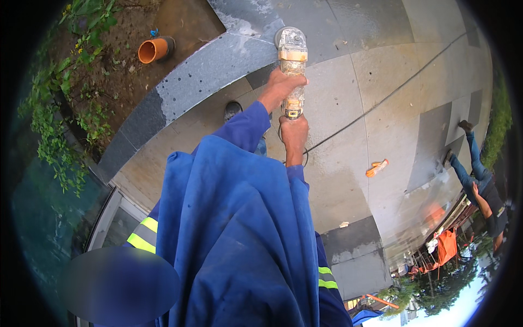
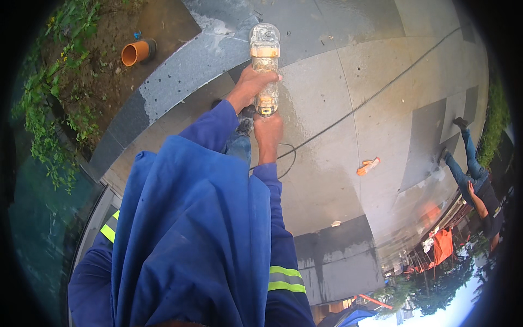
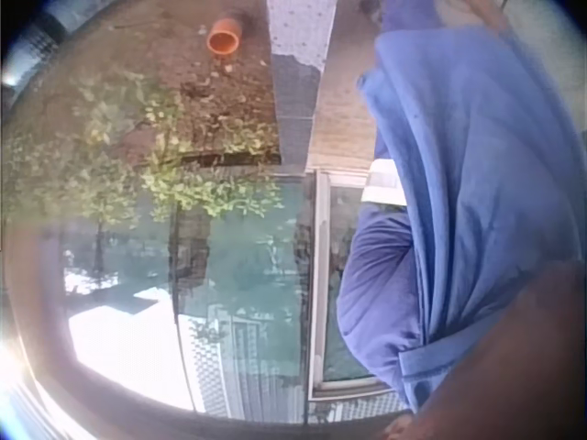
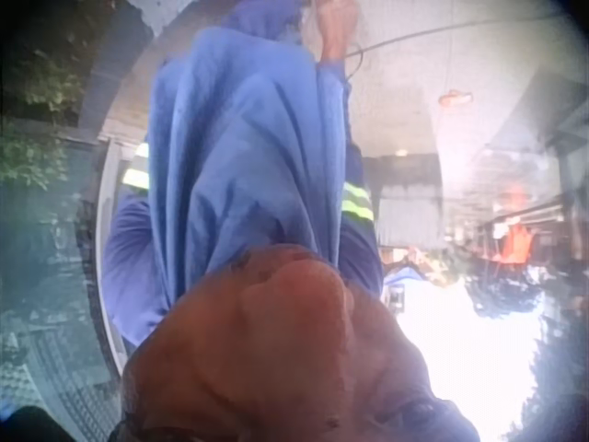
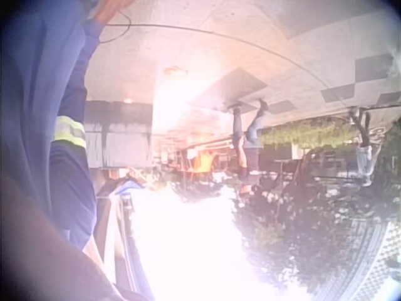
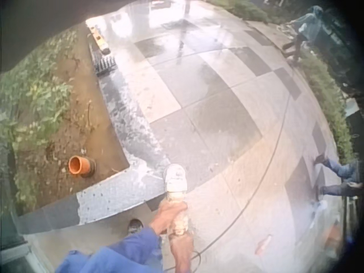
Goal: The person uses a handheld electric grinder to smooth a concrete surface. They move the tool back and forth along a linear section of the floor, generating dust as they work.
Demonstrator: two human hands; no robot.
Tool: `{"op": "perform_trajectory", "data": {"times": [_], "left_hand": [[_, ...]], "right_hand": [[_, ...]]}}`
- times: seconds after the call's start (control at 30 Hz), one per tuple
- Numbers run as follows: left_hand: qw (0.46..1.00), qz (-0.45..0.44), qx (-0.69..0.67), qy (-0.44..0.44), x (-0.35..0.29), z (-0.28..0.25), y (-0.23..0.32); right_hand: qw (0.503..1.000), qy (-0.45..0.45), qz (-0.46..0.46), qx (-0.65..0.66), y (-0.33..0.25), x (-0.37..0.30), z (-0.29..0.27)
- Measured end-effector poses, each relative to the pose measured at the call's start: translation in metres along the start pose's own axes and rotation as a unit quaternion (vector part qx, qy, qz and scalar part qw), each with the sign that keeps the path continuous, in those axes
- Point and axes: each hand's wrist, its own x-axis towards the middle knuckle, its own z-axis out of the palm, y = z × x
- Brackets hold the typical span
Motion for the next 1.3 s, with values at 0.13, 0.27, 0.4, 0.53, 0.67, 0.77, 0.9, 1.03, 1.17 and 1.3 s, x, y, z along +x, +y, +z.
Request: {"op": "perform_trajectory", "data": {"times": [0.13, 0.27, 0.4, 0.53, 0.67, 0.77, 0.9, 1.03, 1.17, 1.3], "left_hand": [[1.000, 0.021, 0.014, 0.005, -0.022, 0.008, -0.021], [0.998, 0.051, 0.017, -0.013, -0.017, 0.024, -0.028], [0.999, 0.025, 0.025, -0.001, 0.010, 0.007, -0.005], [0.999, -0.014, -0.031, 0.023, 0.004, 0.000, -0.004], [1.000, 0.011, -0.010, 0.008, -0.019, 0.007, -0.021], [0.999, 0.045, 0.024, -0.005, -0.012, 0.014, -0.016], [1.000, 0.004, 0.015, -0.026, 0.016, 0.005, 0.008], [1.000, 0.002, -0.027, -0.009, 0.013, -0.002, 0.010], [1.000, 0.017, -0.018, 0.000, -0.008, 0.006, -0.004], [0.999, 0.037, 0.017, 0.003, 0.006, 0.007, 0.004]], "right_hand": [[0.999, 0.022, 0.012, 0.029, 0.026, -0.022, 0.000], [0.998, 0.040, 0.049, 0.026, 0.035, -0.018, -0.006], [0.999, -0.013, 0.032, -0.012, 0.006, 0.010, -0.002], [1.000, -0.003, -0.004, -0.020, 0.008, 0.005, 0.003], [0.999, -0.005, 0.040, -0.011, 0.020, -0.016, -0.006], [0.998, 0.000, 0.053, 0.018, 0.017, -0.014, -0.004], [1.000, -0.009, 0.023, 0.003, -0.004, 0.014, -0.001], [1.000, 0.006, -0.008, -0.019, -0.005, 0.015, 0.001], [0.999, 0.040, -0.014, 0.013, 0.012, -0.006, 0.003], [0.999, -0.003, 0.026, 0.026, 0.005, 0.007, 0.002]]}}
